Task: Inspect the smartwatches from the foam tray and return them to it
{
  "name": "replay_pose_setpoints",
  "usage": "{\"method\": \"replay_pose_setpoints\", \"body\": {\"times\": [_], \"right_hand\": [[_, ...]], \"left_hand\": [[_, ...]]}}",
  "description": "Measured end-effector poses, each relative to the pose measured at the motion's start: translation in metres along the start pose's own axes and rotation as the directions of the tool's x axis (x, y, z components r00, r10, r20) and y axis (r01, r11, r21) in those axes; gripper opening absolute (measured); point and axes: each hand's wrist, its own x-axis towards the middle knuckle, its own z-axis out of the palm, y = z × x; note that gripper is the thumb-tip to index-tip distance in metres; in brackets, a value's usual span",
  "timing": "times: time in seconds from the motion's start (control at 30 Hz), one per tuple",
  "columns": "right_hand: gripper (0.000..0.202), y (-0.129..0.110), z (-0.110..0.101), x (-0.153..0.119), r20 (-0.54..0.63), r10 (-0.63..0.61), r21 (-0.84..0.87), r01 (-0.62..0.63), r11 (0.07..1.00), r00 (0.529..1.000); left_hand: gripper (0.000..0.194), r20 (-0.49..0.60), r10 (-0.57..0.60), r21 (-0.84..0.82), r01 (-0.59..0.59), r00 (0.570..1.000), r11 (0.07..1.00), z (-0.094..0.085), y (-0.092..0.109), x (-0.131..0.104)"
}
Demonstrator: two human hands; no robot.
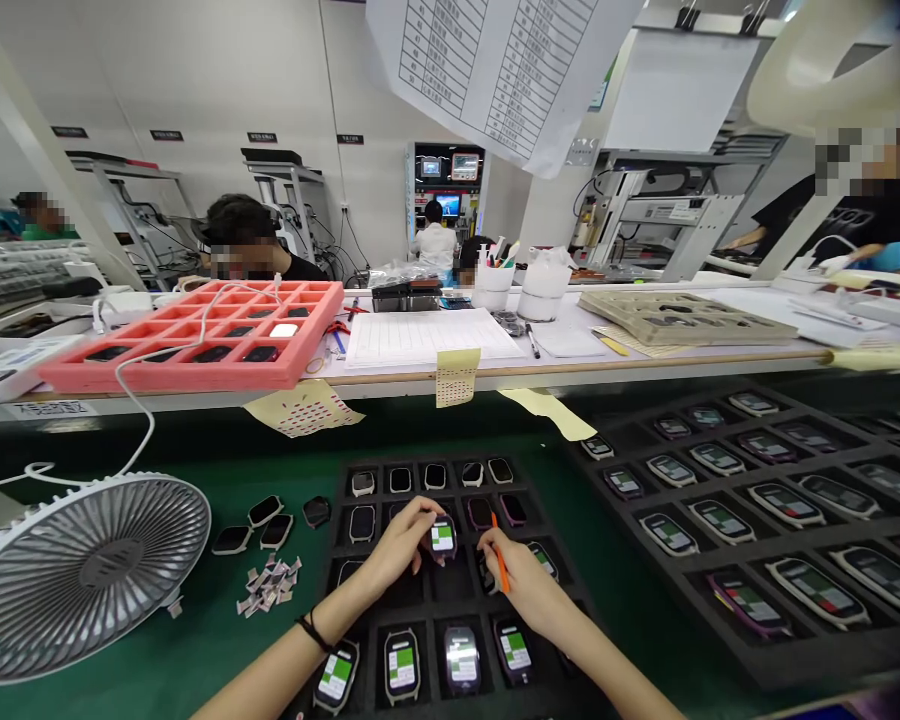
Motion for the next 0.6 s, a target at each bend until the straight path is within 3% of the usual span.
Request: {"method": "replay_pose_setpoints", "body": {"times": [0.13, 0.23, 0.4, 0.6], "right_hand": [[0.025, 0.004, 0.002, -0.002, -0.018, -0.021, 0.067, 0.022, 0.998, 1.000], [0.031, 0.012, 0.002, 0.000, -0.008, 0.009, 0.246, -0.006, 0.969, 1.000], [0.044, 0.003, -0.019, 0.026, 0.051, 0.060, 0.690, -0.079, 0.720, 0.997], [0.034, -0.031, -0.037, 0.079, 0.008, -0.091, 0.818, 0.046, 0.573, 0.996]], "left_hand": [[0.039, -0.082, -0.027, -0.142, 0.015, 0.996, 0.990, -0.004, 0.003, 0.016], [0.039, -0.133, -0.003, -0.177, -0.020, 0.991, 0.984, -0.010, -0.002, 0.024], [0.042, -0.199, 0.016, -0.161, -0.049, 0.980, 0.986, -0.022, -0.009, 0.032], [0.044, -0.301, 0.165, -0.070, -0.194, 0.939, 0.979, -0.036, -0.010, 0.038]]}}
